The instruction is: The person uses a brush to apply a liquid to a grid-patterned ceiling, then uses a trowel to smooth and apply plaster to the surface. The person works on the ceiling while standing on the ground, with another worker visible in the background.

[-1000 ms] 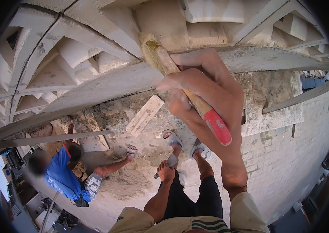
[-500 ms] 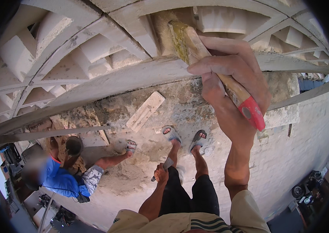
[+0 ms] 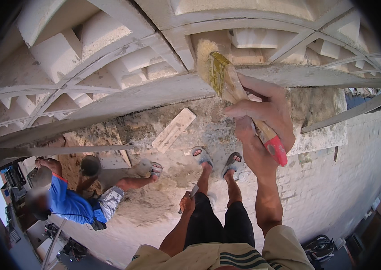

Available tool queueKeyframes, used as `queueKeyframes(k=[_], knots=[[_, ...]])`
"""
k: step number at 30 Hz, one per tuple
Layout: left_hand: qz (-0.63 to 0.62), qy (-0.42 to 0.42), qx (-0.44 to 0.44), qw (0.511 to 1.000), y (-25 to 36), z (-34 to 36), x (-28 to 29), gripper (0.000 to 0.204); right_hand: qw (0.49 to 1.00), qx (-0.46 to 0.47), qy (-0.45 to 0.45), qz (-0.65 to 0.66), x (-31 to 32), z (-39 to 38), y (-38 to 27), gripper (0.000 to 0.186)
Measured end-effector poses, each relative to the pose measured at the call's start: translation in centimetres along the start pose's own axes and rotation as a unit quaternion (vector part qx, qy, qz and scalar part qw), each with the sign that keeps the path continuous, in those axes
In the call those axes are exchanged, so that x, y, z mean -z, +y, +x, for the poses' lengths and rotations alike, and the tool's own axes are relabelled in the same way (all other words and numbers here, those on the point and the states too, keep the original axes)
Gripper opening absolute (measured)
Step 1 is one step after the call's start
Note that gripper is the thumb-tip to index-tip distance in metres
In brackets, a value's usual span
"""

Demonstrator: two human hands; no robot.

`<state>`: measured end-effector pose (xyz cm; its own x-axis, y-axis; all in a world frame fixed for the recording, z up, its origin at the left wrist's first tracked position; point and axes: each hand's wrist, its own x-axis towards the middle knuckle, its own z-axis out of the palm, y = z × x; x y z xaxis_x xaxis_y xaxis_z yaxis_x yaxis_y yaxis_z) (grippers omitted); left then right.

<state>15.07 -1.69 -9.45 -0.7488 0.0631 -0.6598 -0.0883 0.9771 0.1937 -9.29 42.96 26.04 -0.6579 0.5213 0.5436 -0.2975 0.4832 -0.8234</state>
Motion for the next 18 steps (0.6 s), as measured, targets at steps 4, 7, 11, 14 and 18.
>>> queueKeyframes(k=[4,7,11,14,18], knots=[[-0.028,-0.040,0.001,0.999,0.6,-0.5,-0.7,0.023,0.988,0.021,-0.047,-0.146,-1.4,0.6,1.2,0.025],[-0.041,-0.069,0.027,0.996,1.6,-0.2,-0.7,0.024,0.969,0.001,-0.132,-0.209,-1.7,-2.4,1.2,0.028],[-0.105,-0.040,-0.039,0.993,2.3,0.2,-1.0,0.024,0.950,0.108,-0.117,-0.267,-0.3,-1.3,1.3,0.022],[-0.125,-0.067,-0.012,0.990,3.6,0.4,-0.4,0.023,0.944,0.118,-0.084,-0.296,-2.3,1.6,1.0,0.020],[-0.131,-0.024,-0.020,0.991,3.1,0.0,-1.1,0.037,0.923,0.026,-0.201,-0.327,-2.1,1.2,-1.0,0.019]])
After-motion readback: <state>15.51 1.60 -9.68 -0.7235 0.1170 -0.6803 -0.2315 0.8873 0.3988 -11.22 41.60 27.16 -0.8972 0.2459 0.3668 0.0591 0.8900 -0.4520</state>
